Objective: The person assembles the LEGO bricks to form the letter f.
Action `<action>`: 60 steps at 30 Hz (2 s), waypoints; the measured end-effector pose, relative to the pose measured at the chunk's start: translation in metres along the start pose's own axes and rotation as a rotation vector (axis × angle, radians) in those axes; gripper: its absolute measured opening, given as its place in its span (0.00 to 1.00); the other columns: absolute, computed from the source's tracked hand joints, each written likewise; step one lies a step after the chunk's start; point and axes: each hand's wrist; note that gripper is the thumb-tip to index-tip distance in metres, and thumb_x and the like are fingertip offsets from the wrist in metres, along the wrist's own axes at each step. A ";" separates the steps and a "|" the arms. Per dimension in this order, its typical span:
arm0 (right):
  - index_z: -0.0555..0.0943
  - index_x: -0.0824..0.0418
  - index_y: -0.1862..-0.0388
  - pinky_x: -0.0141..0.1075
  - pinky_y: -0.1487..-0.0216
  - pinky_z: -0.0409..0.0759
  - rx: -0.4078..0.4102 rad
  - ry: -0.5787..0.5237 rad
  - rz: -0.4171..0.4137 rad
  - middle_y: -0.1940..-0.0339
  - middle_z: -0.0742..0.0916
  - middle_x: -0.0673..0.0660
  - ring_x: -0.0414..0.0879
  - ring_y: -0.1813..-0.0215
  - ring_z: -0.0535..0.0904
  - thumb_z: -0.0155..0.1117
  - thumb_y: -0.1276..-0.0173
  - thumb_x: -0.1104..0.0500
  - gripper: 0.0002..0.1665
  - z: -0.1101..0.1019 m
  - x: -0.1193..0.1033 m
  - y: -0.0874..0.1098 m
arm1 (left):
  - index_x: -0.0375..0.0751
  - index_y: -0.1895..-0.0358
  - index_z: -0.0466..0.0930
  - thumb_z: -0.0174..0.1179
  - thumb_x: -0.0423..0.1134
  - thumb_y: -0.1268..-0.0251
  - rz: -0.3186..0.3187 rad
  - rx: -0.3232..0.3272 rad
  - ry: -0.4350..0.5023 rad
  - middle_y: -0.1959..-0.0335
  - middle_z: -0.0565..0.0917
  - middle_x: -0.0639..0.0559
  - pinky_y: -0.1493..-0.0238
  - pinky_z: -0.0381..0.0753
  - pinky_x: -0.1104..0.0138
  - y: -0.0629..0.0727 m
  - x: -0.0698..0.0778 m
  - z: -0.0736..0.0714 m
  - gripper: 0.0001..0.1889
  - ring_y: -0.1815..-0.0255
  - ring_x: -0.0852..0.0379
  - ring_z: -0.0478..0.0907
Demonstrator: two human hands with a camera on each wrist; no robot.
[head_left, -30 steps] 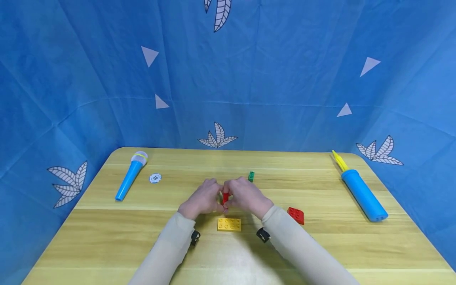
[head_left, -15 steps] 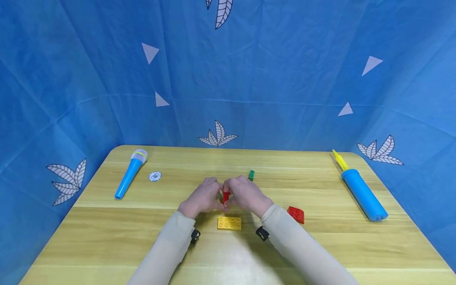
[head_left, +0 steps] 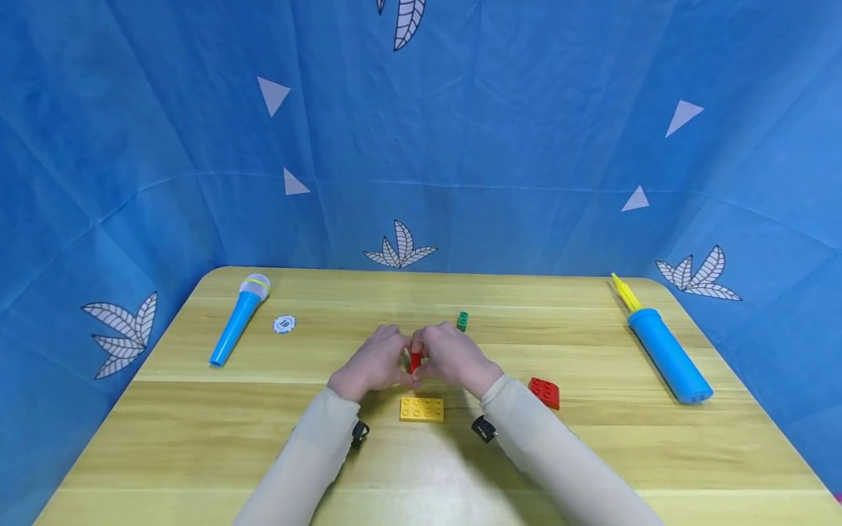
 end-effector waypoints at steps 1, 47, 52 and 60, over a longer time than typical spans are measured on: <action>0.84 0.58 0.68 0.30 0.62 0.78 0.001 0.000 0.000 0.71 0.86 0.50 0.40 0.69 0.79 0.81 0.51 0.63 0.14 0.000 0.000 0.000 | 0.47 0.63 0.84 0.80 0.45 0.57 -0.002 -0.002 -0.002 0.67 0.74 0.51 0.58 0.68 0.60 0.000 0.000 0.000 0.18 0.60 0.51 0.66; 0.84 0.59 0.53 0.38 0.56 0.79 -0.181 0.173 -0.010 0.62 0.86 0.50 0.43 0.60 0.80 0.82 0.51 0.47 0.29 0.008 -0.017 0.054 | 0.45 0.60 0.84 0.80 0.44 0.56 -0.023 0.010 0.004 0.63 0.74 0.51 0.55 0.70 0.59 0.002 0.000 0.002 0.19 0.57 0.50 0.67; 0.85 0.61 0.53 0.37 0.54 0.79 -0.169 0.144 -0.018 0.61 0.85 0.51 0.43 0.59 0.78 0.82 0.50 0.52 0.27 0.011 -0.018 0.054 | 0.46 0.61 0.84 0.80 0.44 0.56 -0.026 0.013 0.016 0.63 0.73 0.52 0.55 0.69 0.59 0.002 0.000 0.003 0.18 0.57 0.51 0.67; 0.86 0.62 0.55 0.35 0.57 0.79 -0.134 0.130 -0.048 0.63 0.85 0.52 0.43 0.61 0.78 0.82 0.50 0.57 0.23 0.014 -0.017 0.056 | 0.46 0.61 0.83 0.80 0.42 0.56 -0.023 0.017 0.030 0.63 0.74 0.52 0.54 0.69 0.58 0.003 0.000 0.003 0.18 0.56 0.50 0.67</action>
Point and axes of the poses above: each hand's wrist, its own y-axis away from the middle knuckle, its own z-axis out of the palm, x = y × z
